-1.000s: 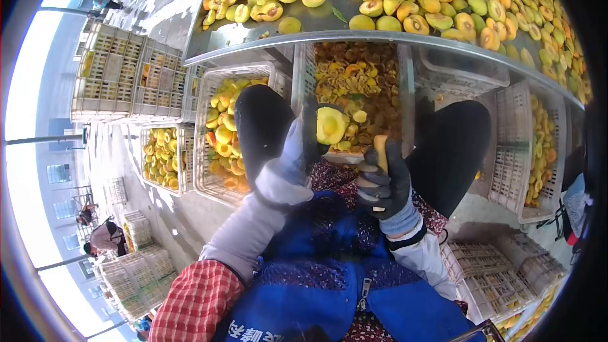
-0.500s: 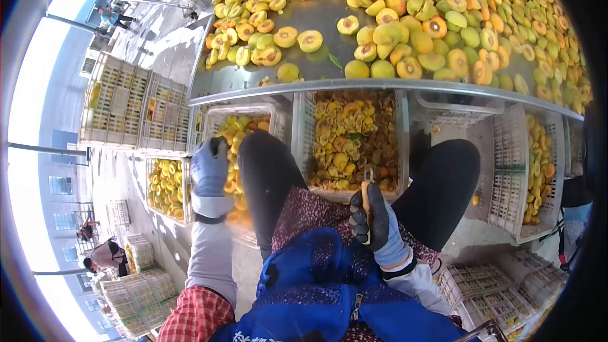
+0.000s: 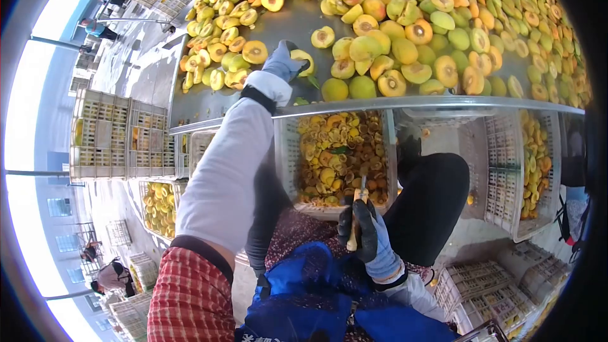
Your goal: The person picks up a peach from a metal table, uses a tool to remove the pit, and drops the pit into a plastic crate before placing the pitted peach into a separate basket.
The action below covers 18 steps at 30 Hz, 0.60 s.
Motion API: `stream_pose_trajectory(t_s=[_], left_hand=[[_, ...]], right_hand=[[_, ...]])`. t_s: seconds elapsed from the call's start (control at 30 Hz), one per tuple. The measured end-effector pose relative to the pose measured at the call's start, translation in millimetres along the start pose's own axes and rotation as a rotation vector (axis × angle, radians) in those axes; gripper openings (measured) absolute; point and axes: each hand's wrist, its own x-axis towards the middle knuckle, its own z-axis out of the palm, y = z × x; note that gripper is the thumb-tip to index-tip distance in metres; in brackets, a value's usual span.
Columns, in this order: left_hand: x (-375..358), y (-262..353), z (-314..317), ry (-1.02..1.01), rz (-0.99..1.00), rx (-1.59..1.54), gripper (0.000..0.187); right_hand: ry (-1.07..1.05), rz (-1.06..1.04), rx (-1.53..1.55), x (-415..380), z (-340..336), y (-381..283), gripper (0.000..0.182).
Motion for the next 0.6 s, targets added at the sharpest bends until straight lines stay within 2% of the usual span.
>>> stream_pose_trajectory(t_s=[0.03,0.07,0.13,0.2,0.23,0.27,0.33,0.37,0.4,0.47,0.5,0.6], left_hand=[[-36,44,-7,-0.046,-0.206,-0.304,0.062],[-61,53,-9,-0.051,-0.212,-0.304,0.062],[-106,60,-6,0.063,0.201,-0.343,0.055],[-161,66,1,0.114,0.367,-0.347,0.050],[-189,73,3,0.010,0.307,-0.528,0.045],[-216,82,4,-0.091,0.246,-0.707,0.041],[-262,102,-2,-0.201,0.008,-0.913,0.031],[-275,92,8,-0.183,-0.015,-0.975,0.027],[-287,94,13,-0.148,0.053,-0.932,0.029],[-305,89,22,-0.043,0.055,-1.008,0.036],[-310,88,23,-0.039,0.055,-1.009,0.036],[-325,87,25,-0.049,-0.049,-1.205,0.043]], right_hand=[[-0.007,-0.002,0.032,1,2,-1,0.028],[-0.018,-0.008,0.062,4,5,-4,0.027],[0.015,0.000,0.045,2,13,-15,0.029],[-0.019,-0.115,-0.174,-2,17,-23,0.029],[0.005,-0.229,-0.129,-5,21,-16,0.028],[0.007,-0.220,-0.133,-5,15,-8,0.028],[0.044,-0.498,-0.744,-5,16,-4,0.035],[0.140,-1.266,-1.171,-6,29,-16,0.031],[0.136,-1.263,-1.171,-13,34,-22,0.031],[0.008,-0.827,-1.193,-23,37,-24,0.028],[-0.034,-0.920,-1.242,-19,33,-19,0.035],[-0.043,-0.855,-1.337,-31,35,-15,0.036]])
